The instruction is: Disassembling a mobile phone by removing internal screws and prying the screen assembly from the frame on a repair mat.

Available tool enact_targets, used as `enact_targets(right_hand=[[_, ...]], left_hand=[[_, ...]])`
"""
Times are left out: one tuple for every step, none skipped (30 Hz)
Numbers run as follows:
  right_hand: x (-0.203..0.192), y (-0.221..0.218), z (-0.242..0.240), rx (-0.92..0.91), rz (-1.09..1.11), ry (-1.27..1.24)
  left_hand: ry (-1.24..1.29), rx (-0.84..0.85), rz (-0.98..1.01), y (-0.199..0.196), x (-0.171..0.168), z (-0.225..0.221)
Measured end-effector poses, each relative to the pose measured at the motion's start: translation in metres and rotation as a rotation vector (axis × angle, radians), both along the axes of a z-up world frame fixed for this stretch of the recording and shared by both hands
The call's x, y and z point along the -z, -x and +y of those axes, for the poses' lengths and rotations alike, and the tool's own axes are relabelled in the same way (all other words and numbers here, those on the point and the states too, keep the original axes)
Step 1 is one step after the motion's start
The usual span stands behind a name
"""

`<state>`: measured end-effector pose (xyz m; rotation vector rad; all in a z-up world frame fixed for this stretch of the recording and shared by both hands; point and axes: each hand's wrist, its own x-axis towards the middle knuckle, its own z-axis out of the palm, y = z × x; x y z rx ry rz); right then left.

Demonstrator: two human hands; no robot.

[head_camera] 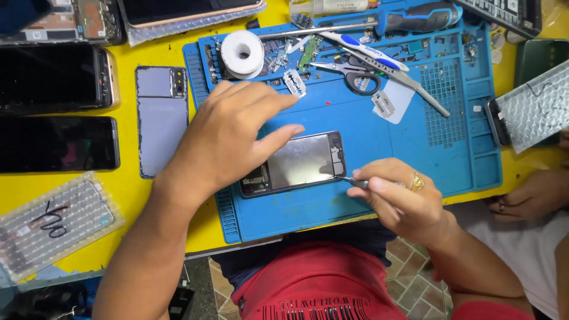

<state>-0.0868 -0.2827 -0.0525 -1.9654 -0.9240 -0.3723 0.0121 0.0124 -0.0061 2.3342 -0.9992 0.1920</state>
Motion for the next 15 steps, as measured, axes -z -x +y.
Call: enact_targets(right_hand=[[-0.002, -0.002, 0.0, -0.023, -0.015, 0.028], [-0.005, -0.006, 0.001, -0.049, -0.032, 0.055], [-0.007, -0.005, 0.0, -0.051, -0.039, 0.055], [-0.01, -0.006, 0.001, -0.06, 0.004, 0.033], [-0.012, -0.007, 0.001, -0.07, 0.047, 0.011], [-0.018, -0.011, 0.001, -0.073, 0.031, 0.007], [-0.024, -0.015, 0.001, -0.209, 0.122, -0.031], [-0.03, -0.016, 0.0, -0.34, 0.221, -0.065], [-0.029, -0.016, -0.001, -0.337, 0.21, -0.065], [-0.028, -0.018, -0.001, -0.349, 0.26, -0.083], [-0.027, -0.019, -0.001, -0.361, 0.31, -0.102], [-0.028, -0.023, -0.002, -0.362, 0.297, -0.103], [-0.029, -0.026, -0.003, -0.269, 0.193, -0.048], [-0.029, -0.026, -0.004, -0.171, 0.095, 0.006], [-0.034, -0.027, -0.001, -0.167, 0.087, 0.006]], left_hand=[[0.038, 0.028, -0.023, -0.006, 0.004, -0.007], [0.075, 0.053, -0.048, -0.013, 0.007, -0.013], [0.074, 0.051, -0.055, -0.01, 0.015, -0.023], [0.103, 0.113, -0.049, -0.01, 0.023, -0.031], [0.131, 0.176, -0.042, -0.01, 0.03, -0.039], [0.125, 0.175, -0.058, -0.004, 0.036, -0.041], [0.112, 0.184, -0.061, 0.002, 0.041, -0.044], [0.103, 0.199, -0.059, 0.008, 0.048, -0.048], [0.101, 0.203, -0.069, 0.012, 0.047, -0.047], [0.099, 0.197, -0.051, 0.014, 0.046, -0.045], [0.096, 0.191, -0.032, 0.016, 0.045, -0.044], [0.092, 0.192, -0.044, 0.017, 0.044, -0.046], [0.101, 0.186, -0.027, 0.017, 0.045, -0.047], [0.113, 0.184, -0.005, 0.02, 0.047, -0.05], [0.112, 0.189, -0.013, 0.019, 0.046, -0.05]])
